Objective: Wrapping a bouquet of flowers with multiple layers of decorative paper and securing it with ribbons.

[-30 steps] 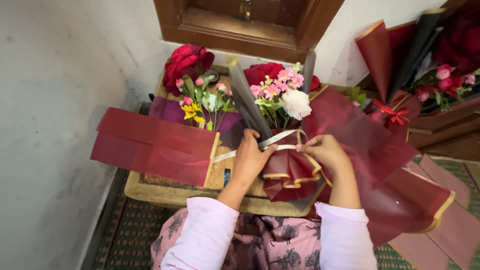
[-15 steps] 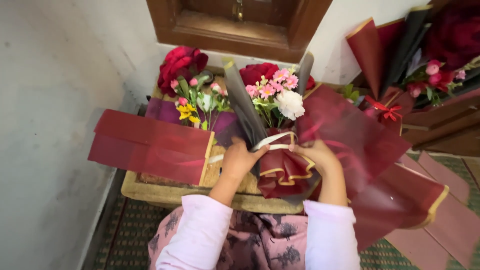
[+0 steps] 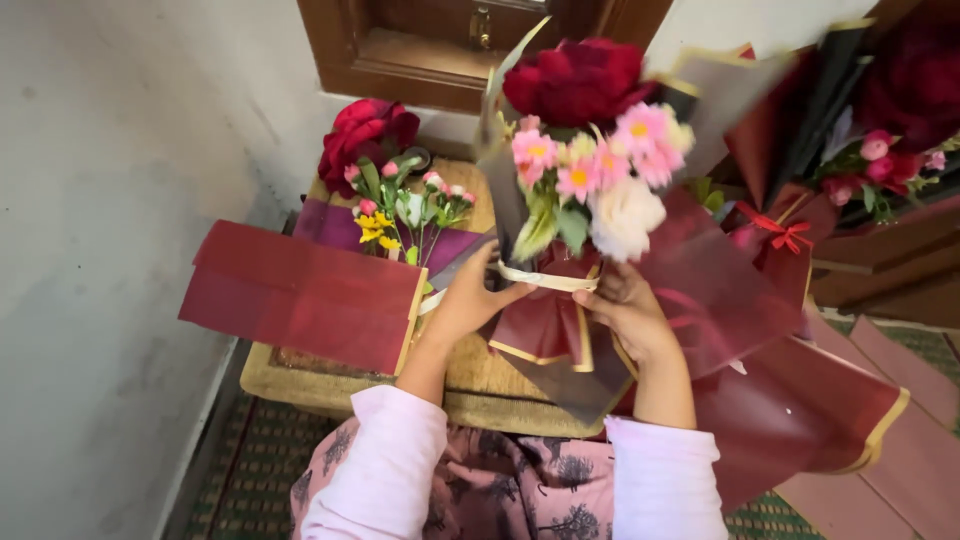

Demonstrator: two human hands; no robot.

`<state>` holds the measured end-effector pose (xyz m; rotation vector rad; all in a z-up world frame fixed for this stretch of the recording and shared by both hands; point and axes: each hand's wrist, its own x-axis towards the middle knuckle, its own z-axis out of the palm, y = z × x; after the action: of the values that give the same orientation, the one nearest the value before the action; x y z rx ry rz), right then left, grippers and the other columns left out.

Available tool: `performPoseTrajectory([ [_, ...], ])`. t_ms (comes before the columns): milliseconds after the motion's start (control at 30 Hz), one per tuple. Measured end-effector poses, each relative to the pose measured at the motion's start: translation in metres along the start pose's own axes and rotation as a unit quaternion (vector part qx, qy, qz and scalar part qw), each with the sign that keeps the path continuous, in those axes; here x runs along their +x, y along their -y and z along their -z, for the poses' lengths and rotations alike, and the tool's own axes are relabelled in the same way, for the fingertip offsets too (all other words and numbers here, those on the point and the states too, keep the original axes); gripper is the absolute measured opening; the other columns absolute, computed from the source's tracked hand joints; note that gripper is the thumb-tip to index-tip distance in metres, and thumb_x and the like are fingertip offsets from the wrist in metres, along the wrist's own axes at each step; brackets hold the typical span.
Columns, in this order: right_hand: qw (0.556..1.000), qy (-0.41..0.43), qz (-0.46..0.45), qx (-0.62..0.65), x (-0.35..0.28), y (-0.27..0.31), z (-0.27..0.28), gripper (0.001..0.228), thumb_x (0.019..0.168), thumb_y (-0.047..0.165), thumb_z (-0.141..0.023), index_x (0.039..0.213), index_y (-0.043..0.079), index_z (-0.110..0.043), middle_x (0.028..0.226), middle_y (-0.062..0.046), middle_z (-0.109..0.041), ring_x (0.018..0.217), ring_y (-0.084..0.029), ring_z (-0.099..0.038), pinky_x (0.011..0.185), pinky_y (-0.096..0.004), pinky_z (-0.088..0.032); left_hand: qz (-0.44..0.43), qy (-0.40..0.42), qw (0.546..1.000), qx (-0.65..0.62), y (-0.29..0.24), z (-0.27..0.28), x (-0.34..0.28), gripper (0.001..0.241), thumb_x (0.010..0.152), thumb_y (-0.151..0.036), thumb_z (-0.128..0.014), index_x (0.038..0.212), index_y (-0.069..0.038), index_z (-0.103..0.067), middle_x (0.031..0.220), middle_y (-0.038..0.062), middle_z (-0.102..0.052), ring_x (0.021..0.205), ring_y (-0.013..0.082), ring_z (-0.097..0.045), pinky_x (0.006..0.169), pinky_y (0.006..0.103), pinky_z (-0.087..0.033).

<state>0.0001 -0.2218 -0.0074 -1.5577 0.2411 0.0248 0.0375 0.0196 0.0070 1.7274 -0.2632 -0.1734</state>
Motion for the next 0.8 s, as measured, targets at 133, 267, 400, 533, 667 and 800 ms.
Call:
performPoseTrajectory([
  [133,0.999,-0.027,0.025,0.015,0.012,-0.019,0.004,0.093,0.07,0.001,-0.091,0.149,0.006,-0.042,0.137,-0.01,-0.062,0.117,-0.024,-0.063,0.076,-0.048,-0.06,0.001,0.026,1.0,-0.009,0.025,0.01,0.0,0.073,0.073,-0.03,-0.089,0.126,-0.003,-0.046,0.13,0.027,-0.063,0.119,0.0489,-0.062,0.104,0.0549,-0.051],
  [267,0.996,-0.065,0.067,-0.011,0.008,-0.017,-0.008,0.094,0.065,0.001,-0.093,0.146,-0.002,-0.044,0.138,-0.015,-0.058,0.127,-0.026,-0.054,0.1,-0.044,-0.051,0.1,0.141,0.957,0.234,0.042,0.007,0.001,0.067,0.08,-0.062,-0.068,0.119,-0.009,-0.067,0.127,0.011,-0.07,0.121,0.0314,-0.064,0.11,0.0466,-0.047],
  [400,0.996,-0.022,0.086,0.003,0.001,-0.004,-0.014,0.065,0.062,-0.005,-0.093,0.119,0.0,-0.062,0.096,-0.009,-0.07,0.094,-0.018,-0.066,0.087,-0.034,-0.055,0.019,0.064,0.997,0.037,0.035,-0.003,0.001,0.079,0.075,-0.043,-0.084,0.135,-0.002,-0.055,0.139,0.018,-0.059,0.129,0.0324,-0.057,0.116,0.0477,-0.039],
  [533,0.994,0.02,0.084,0.072,0.009,-0.016,-0.016,0.104,0.057,-0.009,-0.093,0.149,0.003,-0.047,0.138,-0.008,-0.061,0.131,-0.02,-0.053,0.109,-0.039,-0.045,-0.04,0.007,0.993,-0.111,0.025,-0.013,0.002,0.096,0.071,-0.029,-0.096,0.147,0.004,-0.046,0.147,0.024,-0.052,0.134,0.0331,-0.052,0.119,0.0485,-0.034],
  [667,0.995,-0.029,0.073,0.054,-0.001,0.007,-0.036,0.069,0.071,0.01,-0.093,0.131,0.002,-0.06,0.11,-0.006,-0.067,0.099,-0.016,-0.064,0.087,-0.032,-0.057,0.035,-0.043,0.995,-0.081,-0.006,-0.016,-0.004,0.086,0.071,-0.046,-0.093,0.14,-0.01,-0.058,0.135,0.011,-0.065,0.13,0.0254,-0.059,0.112,0.0423,-0.043],
  [800,0.993,-0.071,0.083,0.049,-0.006,0.019,-0.052,0.055,0.072,0.013,-0.094,0.117,0.001,-0.067,0.099,-0.003,-0.065,0.09,-0.012,-0.062,0.083,-0.024,-0.054,0.065,-0.068,0.995,-0.019,0.002,-0.009,-0.004,0.055,0.071,-0.048,-0.091,0.114,-0.017,-0.075,0.11,0.006,-0.078,0.113,0.0227,-0.07,0.095,0.04,-0.052],
])
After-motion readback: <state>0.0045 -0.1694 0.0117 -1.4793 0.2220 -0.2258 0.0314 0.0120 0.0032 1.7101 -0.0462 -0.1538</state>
